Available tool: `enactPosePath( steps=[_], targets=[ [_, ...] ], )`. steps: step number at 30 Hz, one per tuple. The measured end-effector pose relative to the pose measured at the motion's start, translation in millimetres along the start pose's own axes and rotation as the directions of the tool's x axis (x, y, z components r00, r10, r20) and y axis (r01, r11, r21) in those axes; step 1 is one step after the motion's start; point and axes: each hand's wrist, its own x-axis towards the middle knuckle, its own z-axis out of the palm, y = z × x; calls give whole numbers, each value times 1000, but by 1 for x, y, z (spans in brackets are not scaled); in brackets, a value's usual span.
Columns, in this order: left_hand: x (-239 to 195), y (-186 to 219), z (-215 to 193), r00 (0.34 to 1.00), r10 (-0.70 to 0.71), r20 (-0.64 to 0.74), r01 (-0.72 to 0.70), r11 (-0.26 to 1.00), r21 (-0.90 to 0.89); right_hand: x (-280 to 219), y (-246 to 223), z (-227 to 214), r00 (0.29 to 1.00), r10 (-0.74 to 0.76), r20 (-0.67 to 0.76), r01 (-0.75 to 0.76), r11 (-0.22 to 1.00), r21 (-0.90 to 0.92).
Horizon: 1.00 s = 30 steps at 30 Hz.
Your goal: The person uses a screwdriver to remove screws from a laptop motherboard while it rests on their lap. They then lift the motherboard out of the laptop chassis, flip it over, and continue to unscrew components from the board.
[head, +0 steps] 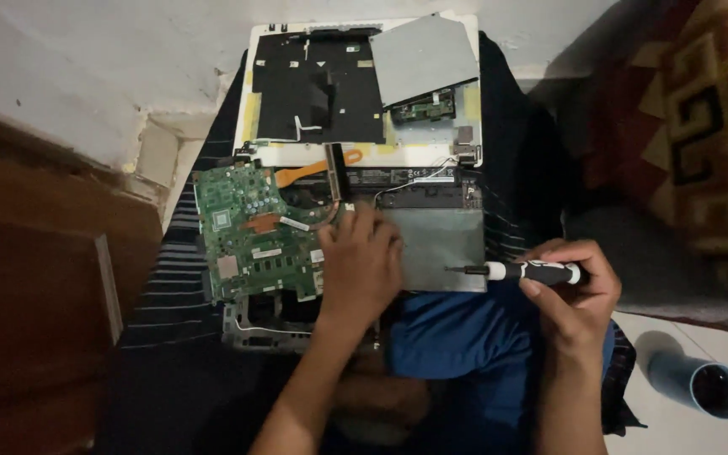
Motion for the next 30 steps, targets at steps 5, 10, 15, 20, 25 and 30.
enactPosePath(
  steps=[5, 10, 15, 20, 25, 30],
  targets=[
    [3, 0, -4, 999, 19, 41, -19, 1000, -1, 0, -6, 1, 1000, 1, 5, -2, 999, 43],
    [3, 2, 5, 999, 47, 28, -46, 999, -14, 1, -5, -1, 999, -26, 43, 23, 998, 64],
    [1, 0, 12, 993, 117, -4, -117, 993, 33, 3, -7, -1, 996, -44, 77, 41, 998, 46],
    [-3, -1, 15, 978, 203, 50, -209, 962, 178, 2, -10, 2, 998, -20, 65, 17, 999, 49],
    [5, 2, 2, 994, 105, 3, -104, 990, -97, 1, -5, -2, 997, -31, 73, 27, 998, 61],
    [14, 10, -26, 869, -400, 290, 437, 350, -828, -2, 0, 0, 999, 2, -50, 3, 994, 107]
  ],
)
